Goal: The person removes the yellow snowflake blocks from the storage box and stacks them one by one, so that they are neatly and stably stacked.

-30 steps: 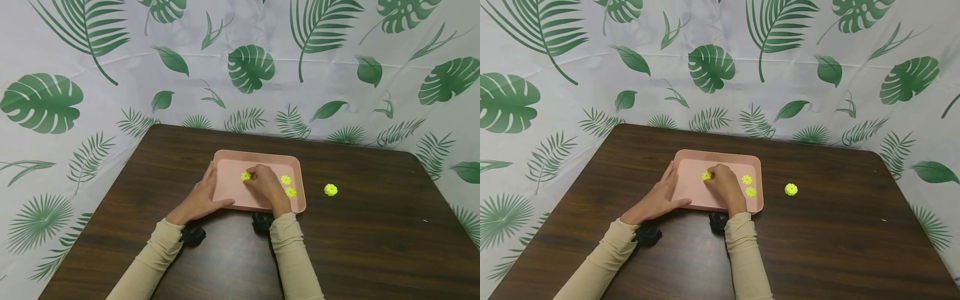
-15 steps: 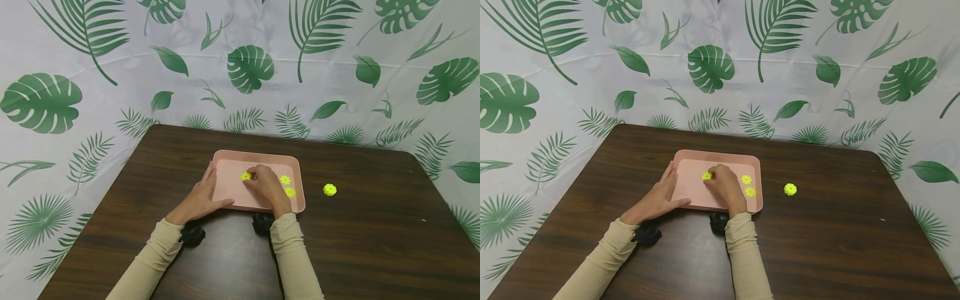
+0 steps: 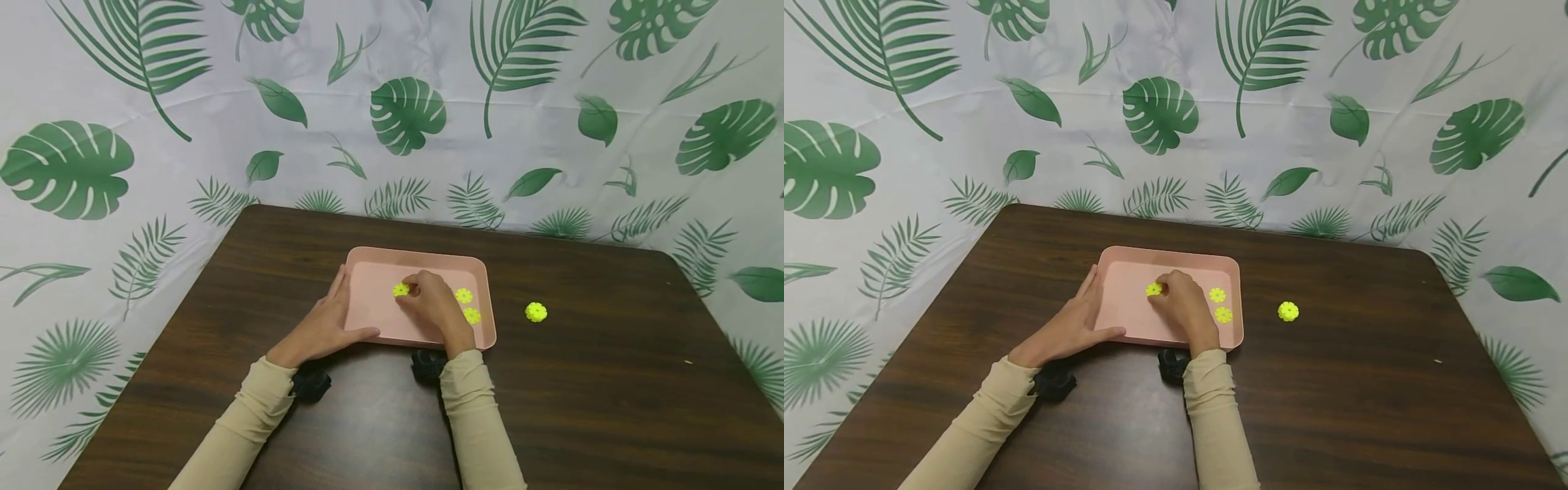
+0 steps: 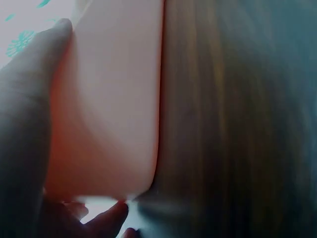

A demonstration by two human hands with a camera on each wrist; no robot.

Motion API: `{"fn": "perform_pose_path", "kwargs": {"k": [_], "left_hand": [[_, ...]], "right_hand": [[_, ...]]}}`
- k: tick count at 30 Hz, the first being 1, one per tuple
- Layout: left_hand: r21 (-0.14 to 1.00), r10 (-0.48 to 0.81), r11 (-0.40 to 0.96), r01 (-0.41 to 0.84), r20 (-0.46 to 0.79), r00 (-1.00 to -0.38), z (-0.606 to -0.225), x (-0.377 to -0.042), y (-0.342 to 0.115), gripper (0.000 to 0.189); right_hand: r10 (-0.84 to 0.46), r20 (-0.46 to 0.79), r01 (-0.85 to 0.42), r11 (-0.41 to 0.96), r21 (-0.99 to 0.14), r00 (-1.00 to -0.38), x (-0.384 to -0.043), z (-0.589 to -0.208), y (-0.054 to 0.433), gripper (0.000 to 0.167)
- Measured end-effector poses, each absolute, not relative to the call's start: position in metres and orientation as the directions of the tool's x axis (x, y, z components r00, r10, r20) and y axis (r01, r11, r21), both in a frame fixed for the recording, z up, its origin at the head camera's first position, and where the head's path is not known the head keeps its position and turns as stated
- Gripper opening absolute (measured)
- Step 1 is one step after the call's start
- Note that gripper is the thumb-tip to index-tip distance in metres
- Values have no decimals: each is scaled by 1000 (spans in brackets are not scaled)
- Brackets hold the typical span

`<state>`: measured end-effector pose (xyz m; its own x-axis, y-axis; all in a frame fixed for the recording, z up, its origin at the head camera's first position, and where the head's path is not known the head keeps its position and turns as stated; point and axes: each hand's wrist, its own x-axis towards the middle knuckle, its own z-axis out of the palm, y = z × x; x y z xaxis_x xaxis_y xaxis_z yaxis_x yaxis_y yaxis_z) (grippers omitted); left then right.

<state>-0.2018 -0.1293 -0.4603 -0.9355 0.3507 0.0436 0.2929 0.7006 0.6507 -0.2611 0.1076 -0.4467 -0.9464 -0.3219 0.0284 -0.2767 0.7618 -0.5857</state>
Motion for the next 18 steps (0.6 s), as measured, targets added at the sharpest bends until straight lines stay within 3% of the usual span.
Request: {"fn": "perform_pose_path", "kwargs": {"k": [9,18], "left_hand": [[636,423,659,400,126,-897,-457,-203,-138,124],[759,400,566,322,89,-912,-468,-206,-159,117]], "right_hand": [[-329,46,-292,757,-585,-943,-260,-449,110,22],[-318,22,-266,753,-602,-948,-258,-446,111,28]]}}
